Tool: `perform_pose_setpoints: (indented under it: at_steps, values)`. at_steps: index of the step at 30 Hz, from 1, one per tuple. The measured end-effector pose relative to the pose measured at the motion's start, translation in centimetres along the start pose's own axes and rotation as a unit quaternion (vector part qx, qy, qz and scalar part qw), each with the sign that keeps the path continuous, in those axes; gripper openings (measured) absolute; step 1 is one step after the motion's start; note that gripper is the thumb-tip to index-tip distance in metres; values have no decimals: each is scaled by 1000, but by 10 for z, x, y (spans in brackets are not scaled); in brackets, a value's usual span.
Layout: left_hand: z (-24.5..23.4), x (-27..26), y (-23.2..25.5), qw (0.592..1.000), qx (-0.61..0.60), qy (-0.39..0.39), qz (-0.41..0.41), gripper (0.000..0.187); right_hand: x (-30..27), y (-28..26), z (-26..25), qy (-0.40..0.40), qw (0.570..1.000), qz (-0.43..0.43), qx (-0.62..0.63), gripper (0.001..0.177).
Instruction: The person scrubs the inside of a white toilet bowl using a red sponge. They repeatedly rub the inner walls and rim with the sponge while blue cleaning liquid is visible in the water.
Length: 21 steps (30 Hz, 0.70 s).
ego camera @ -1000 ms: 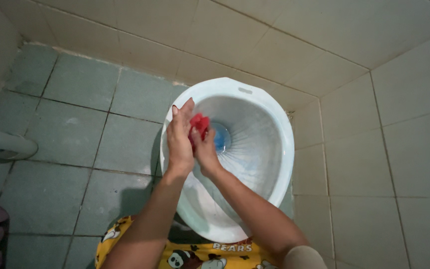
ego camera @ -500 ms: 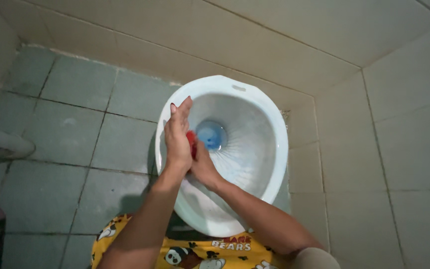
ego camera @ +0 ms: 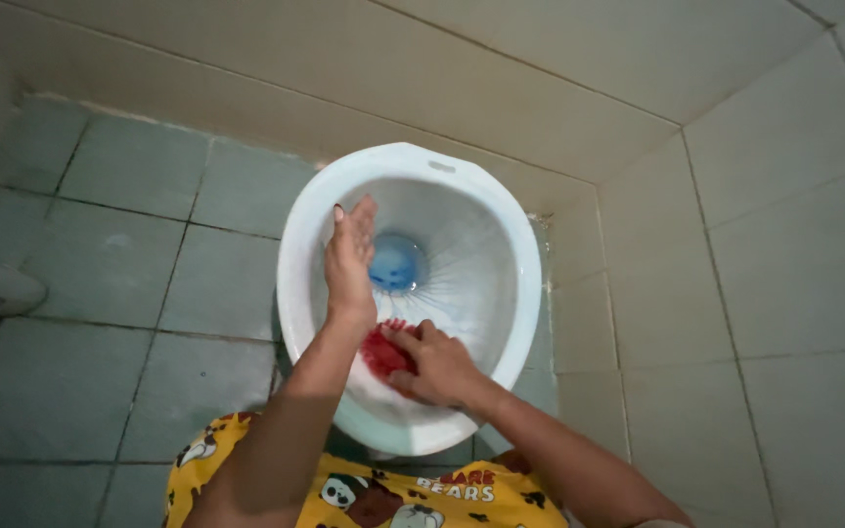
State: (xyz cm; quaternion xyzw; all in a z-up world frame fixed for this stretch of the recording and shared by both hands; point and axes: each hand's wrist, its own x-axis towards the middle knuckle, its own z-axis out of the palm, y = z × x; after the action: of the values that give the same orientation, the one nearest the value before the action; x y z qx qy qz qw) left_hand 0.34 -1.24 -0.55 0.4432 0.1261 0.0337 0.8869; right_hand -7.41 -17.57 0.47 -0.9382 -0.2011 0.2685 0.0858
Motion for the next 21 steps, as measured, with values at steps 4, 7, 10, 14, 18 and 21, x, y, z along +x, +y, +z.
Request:
perform_pose_setpoints:
  at_steps: [4, 7, 10, 14, 18, 21]
  values:
    - [6, -3, -4, 1000, 15, 5, -6, 79, -4, 18, -15, 13, 994, 36, -101, 73]
    - [9, -5, -11, 1000, 17, 2, -8, 79, 2, 37, -21, 34, 988, 44, -147, 68]
    - [13, -3, -18, 1000, 17, 2, -5, 80, 15, 56, -22, 59, 977, 47, -201, 66]
    - [14, -1, -25, 1000, 11, 5, -9, 80, 45, 84, -20, 118, 951, 40, -284, 49]
    - [14, -3, -28, 1000, 13, -4, -11, 81, 68, 110, -18, 216, 912, -13, -348, 44]
    - [12, -4, -27, 1000, 23, 3, -12, 82, 81, 115, -16, 236, 879, -18, -413, 45]
